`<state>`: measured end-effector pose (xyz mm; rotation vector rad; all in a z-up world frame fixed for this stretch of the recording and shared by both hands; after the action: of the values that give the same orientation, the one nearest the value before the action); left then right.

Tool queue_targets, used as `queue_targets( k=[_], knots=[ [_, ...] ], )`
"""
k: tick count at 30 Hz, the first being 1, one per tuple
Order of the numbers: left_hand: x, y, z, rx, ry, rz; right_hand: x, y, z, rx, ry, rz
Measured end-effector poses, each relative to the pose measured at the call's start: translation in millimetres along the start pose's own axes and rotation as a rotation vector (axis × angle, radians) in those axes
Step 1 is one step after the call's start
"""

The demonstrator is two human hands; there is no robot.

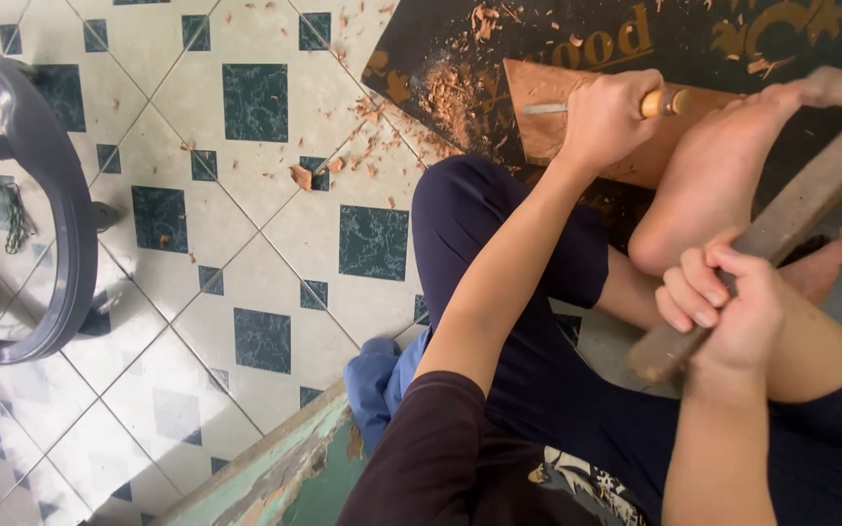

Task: Carving a piece of wood using a hammer and a small chisel while sitting on the floor.

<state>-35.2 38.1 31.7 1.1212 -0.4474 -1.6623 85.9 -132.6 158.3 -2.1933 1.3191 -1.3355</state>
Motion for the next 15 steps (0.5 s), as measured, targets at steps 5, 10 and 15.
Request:
queue_targets(
  k=[5, 10, 15],
  knots=[
    [2, -32, -8, -0.088, -0.059, 0.045, -1, 0, -25, 0.249, 0.125, -0.096],
    [-3, -26, -5, -0.097, -0.049, 0.000, 4, -6, 10, -0.098, -0.108, 0.023],
    [-10, 14, -21, -0.016, -0.065, -0.127, 22, -38, 17, 0.085, 0.071, 0.151]
  ],
)
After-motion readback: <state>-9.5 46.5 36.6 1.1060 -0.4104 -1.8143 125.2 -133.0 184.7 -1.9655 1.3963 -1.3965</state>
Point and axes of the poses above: each hand's wrist, its own x-axis away from the middle knuckle, its own z-axis out of the back of the hand, y = z × x, the point moved 4 cm from there along -x, towards the middle knuckle, and after that the axes turned 1 degree about -y, right-handed, at the moved point
